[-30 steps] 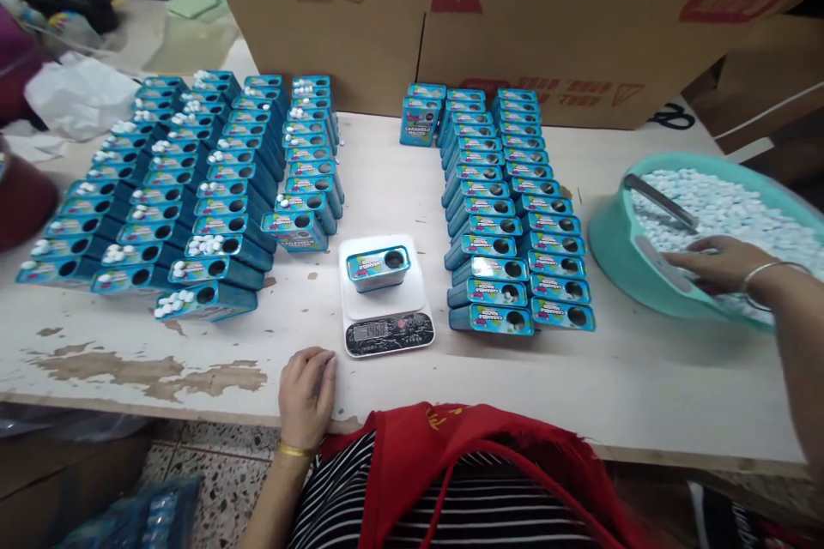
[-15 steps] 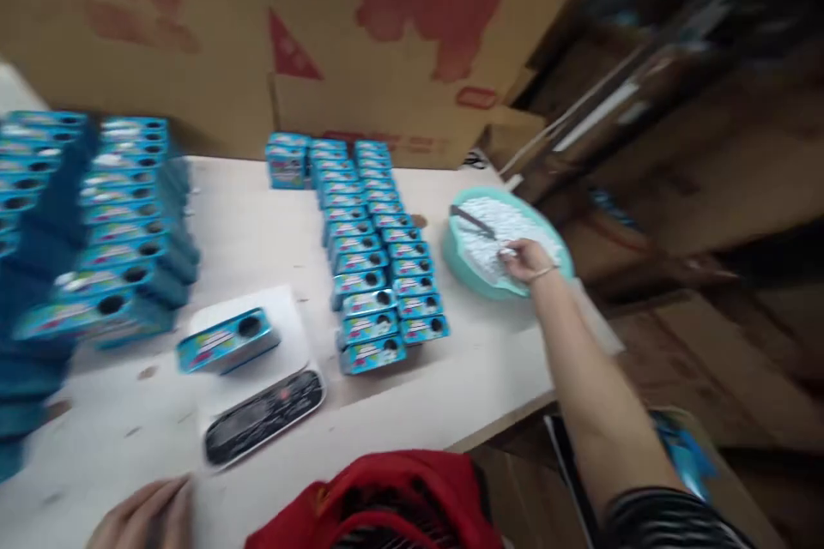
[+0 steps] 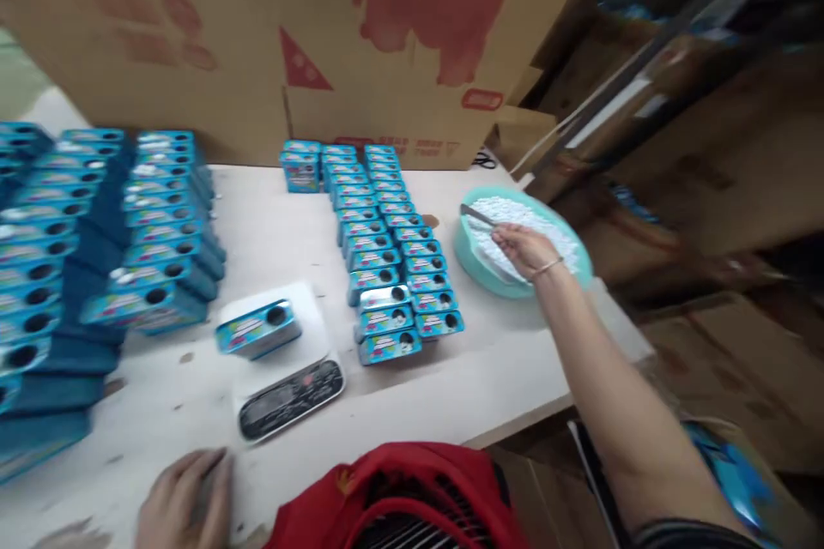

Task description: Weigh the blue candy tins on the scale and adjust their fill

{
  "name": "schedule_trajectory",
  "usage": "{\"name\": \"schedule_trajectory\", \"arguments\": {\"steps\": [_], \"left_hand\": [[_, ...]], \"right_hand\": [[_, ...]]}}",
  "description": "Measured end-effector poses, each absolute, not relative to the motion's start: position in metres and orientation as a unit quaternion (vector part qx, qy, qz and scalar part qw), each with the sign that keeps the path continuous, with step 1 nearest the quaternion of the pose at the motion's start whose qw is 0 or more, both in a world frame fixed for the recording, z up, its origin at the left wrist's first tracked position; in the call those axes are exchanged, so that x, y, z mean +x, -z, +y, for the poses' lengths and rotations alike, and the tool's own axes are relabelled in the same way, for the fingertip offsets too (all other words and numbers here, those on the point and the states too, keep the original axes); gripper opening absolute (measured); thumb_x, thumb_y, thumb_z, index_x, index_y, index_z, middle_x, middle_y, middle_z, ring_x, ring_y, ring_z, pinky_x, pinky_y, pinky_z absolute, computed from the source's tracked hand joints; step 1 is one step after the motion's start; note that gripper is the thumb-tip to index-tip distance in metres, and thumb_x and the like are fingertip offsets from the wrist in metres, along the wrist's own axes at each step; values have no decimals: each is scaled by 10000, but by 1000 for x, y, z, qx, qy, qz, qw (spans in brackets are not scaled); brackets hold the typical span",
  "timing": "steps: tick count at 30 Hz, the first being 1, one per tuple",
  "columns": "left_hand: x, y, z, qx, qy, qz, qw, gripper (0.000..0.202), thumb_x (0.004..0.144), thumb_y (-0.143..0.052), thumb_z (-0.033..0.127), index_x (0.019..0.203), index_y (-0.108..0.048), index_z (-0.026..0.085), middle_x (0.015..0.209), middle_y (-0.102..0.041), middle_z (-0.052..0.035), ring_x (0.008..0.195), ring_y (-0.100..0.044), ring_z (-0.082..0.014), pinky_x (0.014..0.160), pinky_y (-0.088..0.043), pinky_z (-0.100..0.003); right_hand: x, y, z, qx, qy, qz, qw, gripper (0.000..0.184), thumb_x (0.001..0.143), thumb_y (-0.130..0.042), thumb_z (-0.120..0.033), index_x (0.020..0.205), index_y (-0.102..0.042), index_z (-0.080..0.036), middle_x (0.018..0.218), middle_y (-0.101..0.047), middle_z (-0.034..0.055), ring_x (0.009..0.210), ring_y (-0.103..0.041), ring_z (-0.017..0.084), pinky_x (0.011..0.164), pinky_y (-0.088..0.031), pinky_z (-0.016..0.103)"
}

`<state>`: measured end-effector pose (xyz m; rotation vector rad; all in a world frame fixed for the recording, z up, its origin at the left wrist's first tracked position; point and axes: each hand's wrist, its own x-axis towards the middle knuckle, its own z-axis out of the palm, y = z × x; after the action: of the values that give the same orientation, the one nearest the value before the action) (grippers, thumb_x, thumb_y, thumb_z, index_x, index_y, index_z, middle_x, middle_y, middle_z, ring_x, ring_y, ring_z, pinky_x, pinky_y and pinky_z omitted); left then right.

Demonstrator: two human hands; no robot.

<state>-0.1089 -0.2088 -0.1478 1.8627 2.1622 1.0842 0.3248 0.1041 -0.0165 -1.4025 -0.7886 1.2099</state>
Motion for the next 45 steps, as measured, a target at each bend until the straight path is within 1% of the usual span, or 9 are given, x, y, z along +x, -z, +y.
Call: {"name": "schedule_trajectory", "arguments": {"steps": [3,5,7,10,13,16,24,32,45], "left_hand": [[-105,144,-216,620,-315,718,21,167,864,-525,313,959,-602,200,915,-594,-57,840,-576,-183,760,-460,-334],[-103,143,-219,613,-303,729,19,153,872,-521,290,963,-601,196,921,-593,-56,857,-577,-177,768,-464,-324],[-100,142,-221,602,-299,740,23,151,878,-515,286,961,-604,196,925,-596,-55,866,-578,-177,774,-465,-322],[-98,140,-223,592,-306,745,33,160,883,-508,295,956,-610,197,926,-602,-57,868,-582,-178,778,-465,-323],[-97,140,-224,588,-312,745,37,162,882,-512,304,948,-615,197,928,-607,-59,863,-584,-180,775,-460,-320],[-97,140,-225,593,-311,742,30,156,882,-516,304,945,-613,200,922,-611,-54,853,-582,-176,761,-453,-312],[-95,142,-226,588,-314,744,37,132,882,-526,273,955,-607,198,931,-604,-48,874,-566,-169,774,-434,-306],[-92,140,-227,581,-311,750,52,123,879,-531,249,955,-611,193,932,-600,-48,882,-561,-167,786,-427,-307],[-89,137,-226,583,-298,754,47,118,885,-533,241,963,-603,188,939,-593,-49,892,-554,-169,786,-419,-311]], "right_hand": [[260,-5,80,-522,-584,-435,444,201,665,-745,-127,831,-633,-109,725,-598,26,574,-515,47,477,-416,132],[209,-20,61,-471,-605,-540,347,226,703,-740,-218,880,-644,-115,669,-589,11,525,-487,51,452,-375,157],[158,-31,42,-428,-590,-633,261,189,752,-700,-245,881,-640,-120,594,-555,-15,499,-480,63,465,-370,183],[99,-36,23,-378,-514,-752,167,80,807,-620,-169,863,-645,-118,602,-550,-19,542,-519,84,544,-404,215],[69,-30,17,-354,-383,-847,105,84,807,-604,-97,857,-669,-114,736,-593,20,661,-522,99,665,-404,241],[61,-25,16,-348,-293,-889,56,93,803,-628,-99,876,-684,-113,822,-588,48,746,-495,119,727,-376,246],[56,-22,12,-337,-270,-902,20,154,821,-607,-100,953,-684,-116,910,-560,68,777,-495,127,765,-380,244],[55,-25,12,-345,-238,-908,-21,161,830,-609,-112,964,-698,-104,934,-592,93,826,-535,154,787,-398,257],[53,-29,10,-336,-200,-919,-48,218,860,-575,-132,1045,-684,-96,1011,-601,111,865,-566,167,808,-421,256]]}}
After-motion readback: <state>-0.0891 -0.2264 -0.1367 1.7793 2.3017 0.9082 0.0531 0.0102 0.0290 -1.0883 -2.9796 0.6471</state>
